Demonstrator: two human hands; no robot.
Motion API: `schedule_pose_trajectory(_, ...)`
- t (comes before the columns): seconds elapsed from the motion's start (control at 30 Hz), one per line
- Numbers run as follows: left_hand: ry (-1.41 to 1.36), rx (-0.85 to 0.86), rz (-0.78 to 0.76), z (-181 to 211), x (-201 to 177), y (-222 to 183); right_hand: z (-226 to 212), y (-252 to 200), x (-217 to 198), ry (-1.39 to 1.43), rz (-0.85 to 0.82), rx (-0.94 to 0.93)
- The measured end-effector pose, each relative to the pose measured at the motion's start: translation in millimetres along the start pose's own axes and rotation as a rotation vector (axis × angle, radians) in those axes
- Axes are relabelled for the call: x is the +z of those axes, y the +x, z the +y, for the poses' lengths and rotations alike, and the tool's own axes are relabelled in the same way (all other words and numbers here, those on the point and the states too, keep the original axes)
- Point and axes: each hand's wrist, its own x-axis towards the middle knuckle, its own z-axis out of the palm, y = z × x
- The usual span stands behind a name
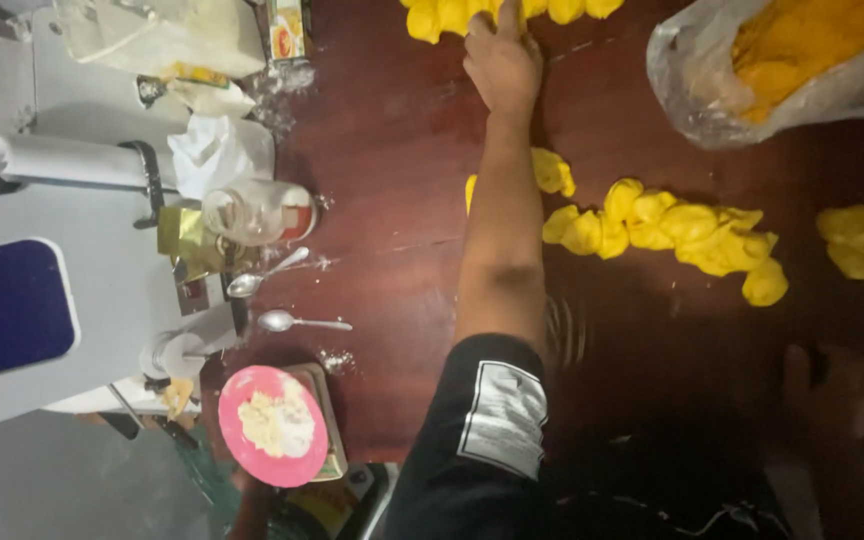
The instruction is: Shaping pieces of yellow dough and placing them onto a baking tray.
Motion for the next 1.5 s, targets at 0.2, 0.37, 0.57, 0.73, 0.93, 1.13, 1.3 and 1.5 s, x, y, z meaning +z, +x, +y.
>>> schedule_pose_trajectory(0.2, -0.253, -0.091, -0.022, 21, -60, -65, 1, -10, -1, -0.031, -0.046, 0.039)
schedule_pose_trajectory(0.37, -0.643, 0.044, -0.296, 92, -166, -176, 8, -15, 5, 0.006, -0.012, -0.005)
schedule_pose_trajectory(0.57, -0.414, 0.102, -0.048, 15, -119, -83, -17, 2, -20, 0.074, -0.042, 0.010)
schedule_pose_trajectory(0.73, -0.115, -0.058, 0.003, -93, -45, 20, -1, 13, -6, 0.005, -0.224, 0.122)
schedule_pose_trajectory(0.93, -0.001, -0.209, -0.208, -112, -13, 56, -1, -5, 11, -0.132, -0.125, 0.103)
schedule_pose_trajectory(1.13, -0.168, -0.213, -0.083, -57, -111, -29, -13, 4, -3, -0.056, -0.048, 0.032)
schedule_pose_trajectory(1.3, -0.577, -0.038, -0.146, 36, -241, -173, -35, 11, -24, -0.004, 0.154, -0.103)
schedule_pose_trajectory(1.5, -0.913, -0.619, -0.687, 115, -295, -299, -71, 29, -83, 0.183, 0.129, 0.012)
